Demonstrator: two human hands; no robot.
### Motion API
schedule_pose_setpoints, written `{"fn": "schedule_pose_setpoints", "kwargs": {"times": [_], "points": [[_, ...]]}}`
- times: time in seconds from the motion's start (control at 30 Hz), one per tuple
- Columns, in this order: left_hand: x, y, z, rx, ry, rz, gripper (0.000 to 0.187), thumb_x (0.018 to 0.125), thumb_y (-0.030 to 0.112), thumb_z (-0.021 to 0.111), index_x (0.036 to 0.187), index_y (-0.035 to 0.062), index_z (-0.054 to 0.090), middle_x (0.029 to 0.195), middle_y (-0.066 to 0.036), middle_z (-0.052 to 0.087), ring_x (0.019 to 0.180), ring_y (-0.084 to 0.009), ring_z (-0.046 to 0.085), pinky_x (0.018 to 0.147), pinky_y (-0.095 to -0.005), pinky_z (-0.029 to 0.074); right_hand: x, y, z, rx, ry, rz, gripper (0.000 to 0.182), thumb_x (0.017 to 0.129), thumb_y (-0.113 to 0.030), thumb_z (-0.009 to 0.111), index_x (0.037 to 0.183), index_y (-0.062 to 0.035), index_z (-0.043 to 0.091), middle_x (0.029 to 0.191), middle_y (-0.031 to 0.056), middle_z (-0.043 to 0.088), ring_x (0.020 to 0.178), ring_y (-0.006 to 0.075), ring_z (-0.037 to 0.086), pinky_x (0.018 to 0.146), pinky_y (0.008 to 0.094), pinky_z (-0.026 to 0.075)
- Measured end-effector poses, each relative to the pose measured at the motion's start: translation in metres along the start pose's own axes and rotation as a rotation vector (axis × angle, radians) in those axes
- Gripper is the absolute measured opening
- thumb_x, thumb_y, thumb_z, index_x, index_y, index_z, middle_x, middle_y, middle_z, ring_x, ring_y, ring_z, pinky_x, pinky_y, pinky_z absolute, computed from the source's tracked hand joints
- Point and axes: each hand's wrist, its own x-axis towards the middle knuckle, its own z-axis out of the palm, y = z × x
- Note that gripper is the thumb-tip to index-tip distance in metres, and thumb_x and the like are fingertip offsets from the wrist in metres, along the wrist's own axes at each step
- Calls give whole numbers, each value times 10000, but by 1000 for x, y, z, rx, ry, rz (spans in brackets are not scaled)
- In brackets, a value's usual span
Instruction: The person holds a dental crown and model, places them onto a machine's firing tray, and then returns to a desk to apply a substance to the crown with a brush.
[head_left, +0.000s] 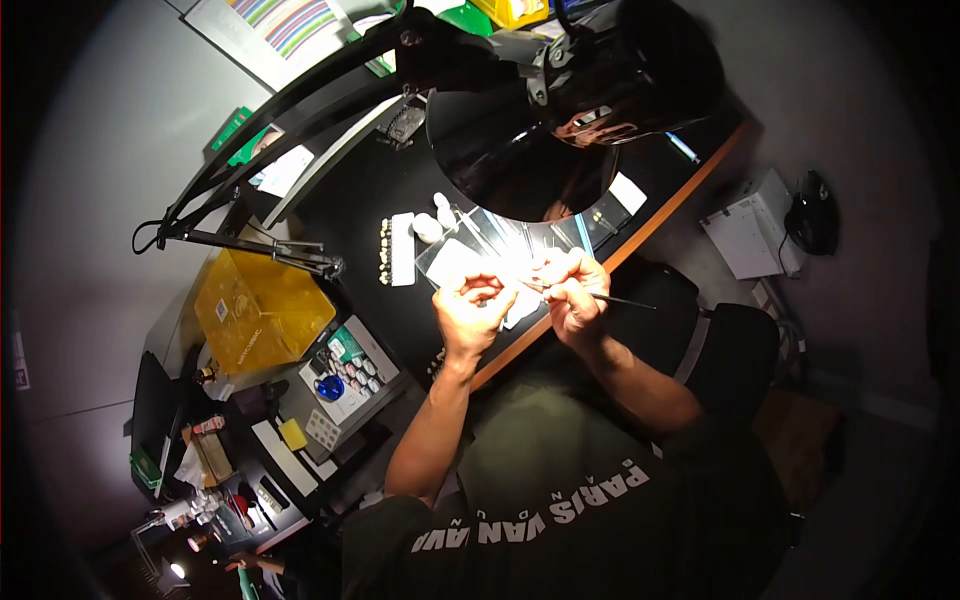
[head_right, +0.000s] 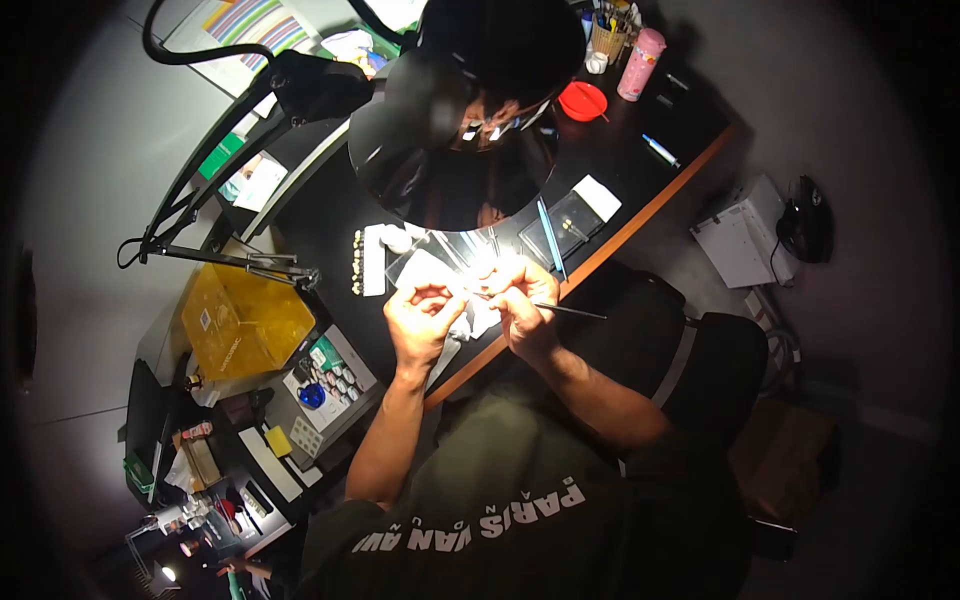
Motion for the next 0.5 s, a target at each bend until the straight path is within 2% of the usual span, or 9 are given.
{"fn": "schedule_pose_setpoints", "kwargs": {"times": [0.13,0.23,0.27,0.37,0.4,0.43,0.5], "points": [[3,-9,3,40,65,23,327,747,-29,846,999,-65,641,867,-88,690,763,-122,683,701,-234,566,8,6,-15,-59,-55,-12,138,708,71,465,807,21,547,803,146,606,732,179,585,715,269,505],[12,-10,14,34,101,36,329,740,-20,845,986,-81,636,874,-111,697,749,-129,692,693,-239,570,26,9,-36,-151,-160,-38,112,730,67,496,756,25,596,884,162,648,802,196,640,738,303,544],[18,-18,16,12,118,68,320,741,-27,839,985,-79,638,870,-107,699,746,-128,692,691,-239,571,33,14,-37,-176,-158,-137,96,764,43,508,779,23,601,864,162,649,736,176,628,671,287,529],[31,-26,28,8,178,125,253,765,-80,808,935,-27,627,850,-63,685,746,-88,661,684,-208,548,53,11,-43,-143,-186,-29,72,794,9,530,798,30,599,837,151,654,675,156,619,625,275,515],[35,-21,35,54,185,148,248,762,-88,803,913,-28,616,818,-54,677,746,-83,664,690,-205,548,60,8,-47,-340,-225,-144,74,818,-16,543,814,34,598,822,137,658,655,138,615,606,262,501],[39,-33,38,-28,220,141,274,742,-36,826,929,-54,627,836,-81,692,703,-106,673,667,-226,556,69,10,-57,-286,-276,-115,80,827,-11,537,799,37,594,827,131,661,644,142,618,599,264,497],[45,-37,46,144,266,178,265,741,-36,828,878,-36,602,835,-82,691,691,-98,664,651,-217,544,83,11,-73,-467,-356,-263,82,826,-22,539,788,31,589,812,127,651,633,144,605,589,267,482]]}}
